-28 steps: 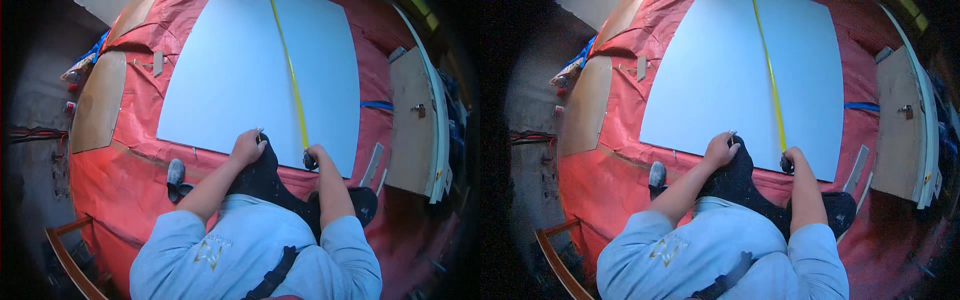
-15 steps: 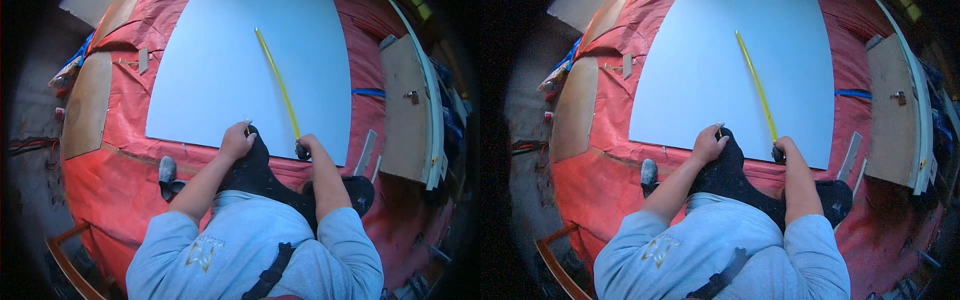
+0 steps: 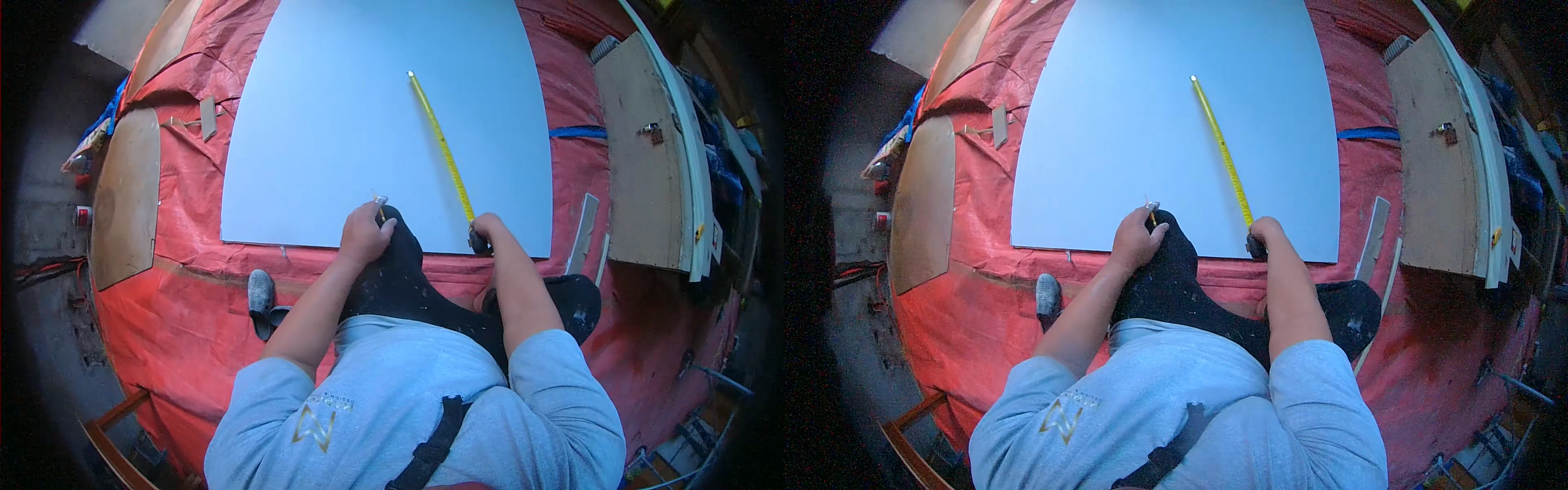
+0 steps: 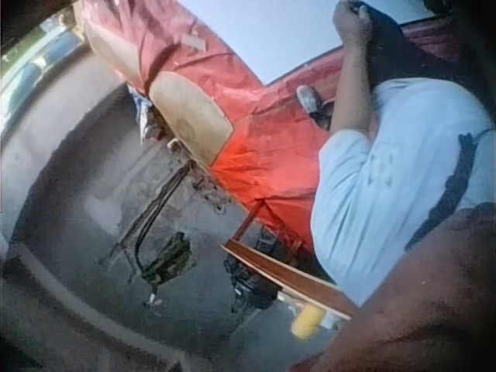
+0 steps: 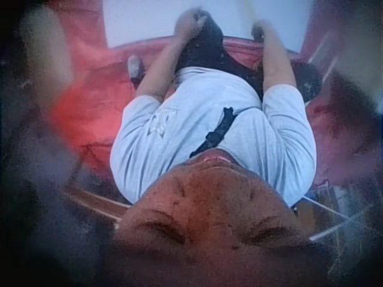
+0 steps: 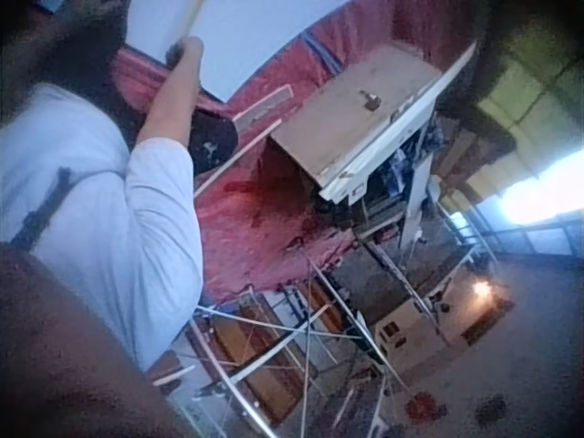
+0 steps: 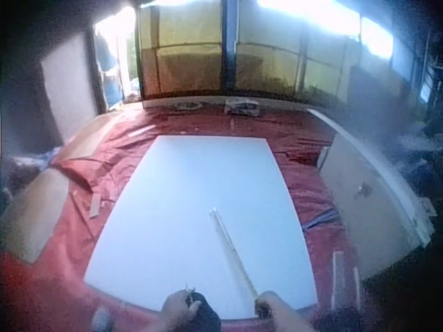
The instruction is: The person measures a white board with a tape measure and marks it with a pencil. Then, the person aligns a wooden plank on the board and cuts along its edge using a utility knife.
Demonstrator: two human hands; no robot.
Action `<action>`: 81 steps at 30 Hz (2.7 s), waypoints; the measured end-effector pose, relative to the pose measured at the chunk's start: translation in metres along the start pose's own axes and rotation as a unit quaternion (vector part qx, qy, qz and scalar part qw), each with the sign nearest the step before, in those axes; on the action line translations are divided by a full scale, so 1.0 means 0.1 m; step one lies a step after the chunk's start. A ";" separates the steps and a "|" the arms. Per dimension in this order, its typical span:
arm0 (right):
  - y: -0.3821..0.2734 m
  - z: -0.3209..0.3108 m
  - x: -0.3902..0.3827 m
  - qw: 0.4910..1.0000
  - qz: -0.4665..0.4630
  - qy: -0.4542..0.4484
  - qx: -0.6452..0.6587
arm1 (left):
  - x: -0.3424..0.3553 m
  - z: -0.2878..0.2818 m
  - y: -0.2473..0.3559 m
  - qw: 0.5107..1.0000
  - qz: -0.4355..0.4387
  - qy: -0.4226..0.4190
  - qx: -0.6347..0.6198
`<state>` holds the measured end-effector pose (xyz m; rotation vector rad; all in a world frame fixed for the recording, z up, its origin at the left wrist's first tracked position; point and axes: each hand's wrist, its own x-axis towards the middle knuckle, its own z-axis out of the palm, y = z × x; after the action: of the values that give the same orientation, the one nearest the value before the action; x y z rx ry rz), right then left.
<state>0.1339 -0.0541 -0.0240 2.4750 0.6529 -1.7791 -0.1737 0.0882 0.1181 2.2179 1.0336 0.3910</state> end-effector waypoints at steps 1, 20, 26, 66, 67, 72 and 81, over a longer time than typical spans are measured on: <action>-0.01 -0.01 -0.02 0.997 0.021 0.016 0.071 | 0.00 0.00 0.00 1.000 -0.003 0.000 0.000; -0.05 -0.17 -0.46 0.873 -0.122 -0.121 0.457 | 0.15 0.13 0.14 0.999 0.002 -0.045 -0.006; -0.11 -0.13 -0.65 0.905 -0.106 -0.007 0.411 | 0.17 0.21 0.14 0.999 0.016 -0.045 -0.008; 0.06 -0.59 -0.61 0.648 -0.240 0.055 0.721 | 0.23 0.31 0.29 0.997 0.012 -0.077 -0.014; 0.05 -0.62 -0.64 0.648 -0.244 0.044 0.720 | 0.23 0.31 0.30 0.998 0.023 -0.063 -0.021; -0.06 -0.78 -0.80 0.614 -0.322 0.020 0.721 | 0.23 0.30 0.31 0.997 0.020 -0.065 -0.025; -0.27 -0.96 -1.14 0.622 -0.379 0.021 0.685 | 0.22 0.34 0.22 0.998 0.032 -0.049 -0.022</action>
<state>0.1816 -0.0410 0.1195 3.2330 0.3040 -3.6145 -0.1299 0.0798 0.1073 2.2120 0.8953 0.3272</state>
